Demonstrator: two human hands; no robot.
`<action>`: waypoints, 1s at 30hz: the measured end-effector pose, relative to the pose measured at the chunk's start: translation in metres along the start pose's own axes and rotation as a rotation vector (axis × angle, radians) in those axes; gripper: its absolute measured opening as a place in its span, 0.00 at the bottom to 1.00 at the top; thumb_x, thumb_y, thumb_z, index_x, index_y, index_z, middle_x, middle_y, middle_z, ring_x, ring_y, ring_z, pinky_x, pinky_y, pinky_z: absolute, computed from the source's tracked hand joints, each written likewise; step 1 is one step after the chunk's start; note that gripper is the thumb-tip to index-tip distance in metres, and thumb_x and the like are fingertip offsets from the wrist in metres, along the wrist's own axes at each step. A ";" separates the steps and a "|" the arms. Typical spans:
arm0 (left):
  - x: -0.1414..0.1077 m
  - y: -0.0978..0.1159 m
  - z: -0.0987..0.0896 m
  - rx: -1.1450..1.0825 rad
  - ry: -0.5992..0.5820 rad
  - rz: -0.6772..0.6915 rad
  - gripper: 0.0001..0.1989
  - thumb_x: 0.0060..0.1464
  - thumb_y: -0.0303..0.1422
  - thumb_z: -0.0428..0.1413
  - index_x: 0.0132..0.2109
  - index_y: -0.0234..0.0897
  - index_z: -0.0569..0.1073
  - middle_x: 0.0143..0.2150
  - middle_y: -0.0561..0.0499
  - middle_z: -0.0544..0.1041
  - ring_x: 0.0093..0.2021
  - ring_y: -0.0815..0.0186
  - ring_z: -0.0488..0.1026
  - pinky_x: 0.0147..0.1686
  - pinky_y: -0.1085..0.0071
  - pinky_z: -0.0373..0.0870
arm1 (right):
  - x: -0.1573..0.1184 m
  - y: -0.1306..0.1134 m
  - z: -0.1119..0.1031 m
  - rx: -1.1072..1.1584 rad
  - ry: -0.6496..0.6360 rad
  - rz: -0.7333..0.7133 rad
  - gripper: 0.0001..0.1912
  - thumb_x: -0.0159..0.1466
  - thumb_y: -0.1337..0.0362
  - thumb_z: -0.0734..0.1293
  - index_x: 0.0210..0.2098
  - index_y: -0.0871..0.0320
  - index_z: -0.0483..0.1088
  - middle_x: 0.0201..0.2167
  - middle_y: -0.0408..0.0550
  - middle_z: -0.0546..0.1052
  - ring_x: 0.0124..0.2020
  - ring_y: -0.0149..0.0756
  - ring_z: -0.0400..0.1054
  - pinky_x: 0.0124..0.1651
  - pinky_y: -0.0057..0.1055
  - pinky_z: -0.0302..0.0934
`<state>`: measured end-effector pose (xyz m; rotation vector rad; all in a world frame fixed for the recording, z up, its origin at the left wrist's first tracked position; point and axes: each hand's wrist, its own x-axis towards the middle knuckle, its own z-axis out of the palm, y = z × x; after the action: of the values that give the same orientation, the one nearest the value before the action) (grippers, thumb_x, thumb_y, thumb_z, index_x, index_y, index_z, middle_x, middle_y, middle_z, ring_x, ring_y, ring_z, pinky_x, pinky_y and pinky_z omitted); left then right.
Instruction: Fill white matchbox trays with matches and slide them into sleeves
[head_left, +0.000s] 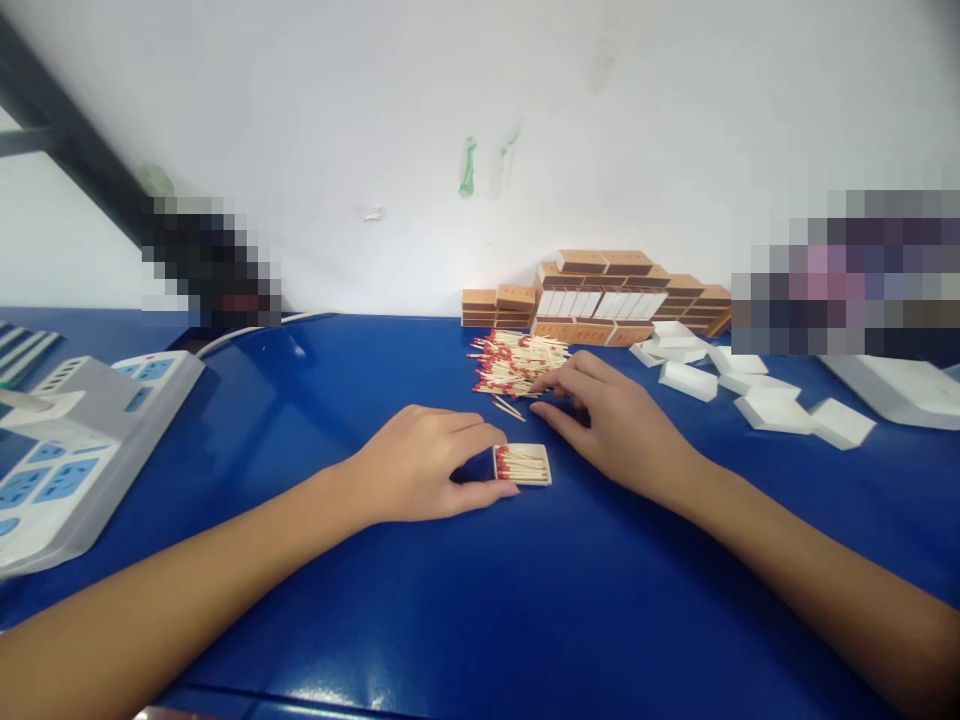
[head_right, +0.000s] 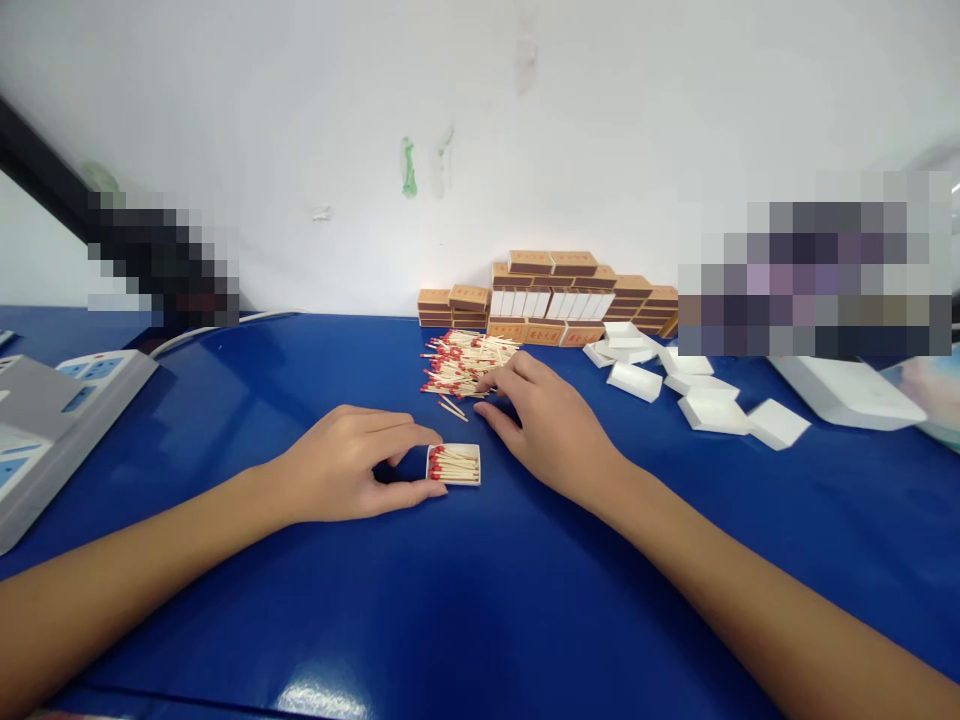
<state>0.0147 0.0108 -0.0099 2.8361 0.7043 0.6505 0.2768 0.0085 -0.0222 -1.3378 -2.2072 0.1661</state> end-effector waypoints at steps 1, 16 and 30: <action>0.000 0.000 0.000 0.001 -0.005 -0.004 0.18 0.65 0.46 0.59 0.48 0.36 0.78 0.32 0.54 0.77 0.29 0.70 0.73 0.31 0.72 0.66 | 0.002 0.001 0.002 0.009 0.001 -0.006 0.04 0.71 0.63 0.67 0.44 0.55 0.73 0.41 0.48 0.71 0.38 0.38 0.69 0.40 0.36 0.65; 0.001 -0.001 -0.002 -0.005 -0.014 -0.050 0.16 0.64 0.45 0.60 0.48 0.37 0.79 0.30 0.56 0.75 0.27 0.71 0.71 0.30 0.73 0.64 | 0.012 0.007 0.004 -0.052 -0.075 -0.071 0.06 0.73 0.64 0.62 0.39 0.56 0.68 0.40 0.51 0.71 0.39 0.41 0.68 0.42 0.38 0.64; 0.003 -0.001 -0.004 0.023 0.004 -0.122 0.16 0.63 0.46 0.60 0.46 0.36 0.79 0.31 0.54 0.77 0.27 0.70 0.71 0.29 0.73 0.63 | -0.005 -0.024 -0.021 0.059 -0.216 -0.095 0.06 0.74 0.63 0.62 0.40 0.55 0.69 0.40 0.49 0.73 0.39 0.38 0.70 0.40 0.35 0.64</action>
<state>0.0153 0.0130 -0.0050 2.7865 0.8825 0.6334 0.2704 -0.0111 0.0023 -1.2304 -2.4192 0.3519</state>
